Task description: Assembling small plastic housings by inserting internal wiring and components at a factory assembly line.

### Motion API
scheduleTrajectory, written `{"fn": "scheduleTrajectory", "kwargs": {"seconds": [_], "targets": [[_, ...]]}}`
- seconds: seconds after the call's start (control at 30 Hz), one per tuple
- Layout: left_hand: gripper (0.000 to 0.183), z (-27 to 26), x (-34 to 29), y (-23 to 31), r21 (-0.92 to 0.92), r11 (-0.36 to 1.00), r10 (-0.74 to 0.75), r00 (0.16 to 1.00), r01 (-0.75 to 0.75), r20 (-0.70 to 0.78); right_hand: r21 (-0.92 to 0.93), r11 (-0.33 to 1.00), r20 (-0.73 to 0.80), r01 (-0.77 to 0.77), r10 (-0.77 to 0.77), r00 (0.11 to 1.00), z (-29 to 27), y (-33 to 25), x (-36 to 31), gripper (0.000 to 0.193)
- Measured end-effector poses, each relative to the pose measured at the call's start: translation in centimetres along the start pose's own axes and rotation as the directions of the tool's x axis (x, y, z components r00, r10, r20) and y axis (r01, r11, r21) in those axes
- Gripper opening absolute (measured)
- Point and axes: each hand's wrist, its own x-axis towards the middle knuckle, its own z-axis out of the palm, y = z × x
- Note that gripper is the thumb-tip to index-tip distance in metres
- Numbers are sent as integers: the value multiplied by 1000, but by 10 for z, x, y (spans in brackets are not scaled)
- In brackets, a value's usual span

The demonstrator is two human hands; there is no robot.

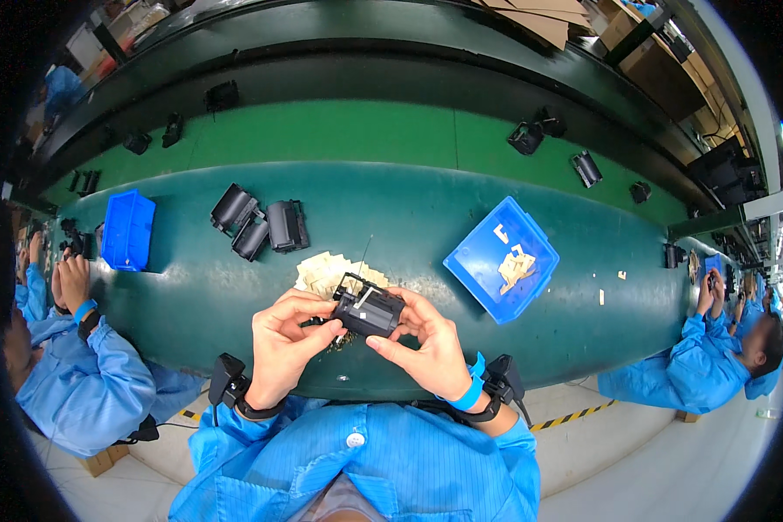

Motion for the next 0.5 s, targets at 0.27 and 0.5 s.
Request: {"fn": "scheduleTrajectory", "kwargs": {"seconds": [0.27,0.5], "targets": [[14,-8,8,7,50,985,-170,984,168,49,-189,980,43,54,-46,998,-3,-2,2,59],[15,-14,10,8,76,969,-242,966,235,88,-261,957,86,125,-106,991,-5,4,1,61]]}}
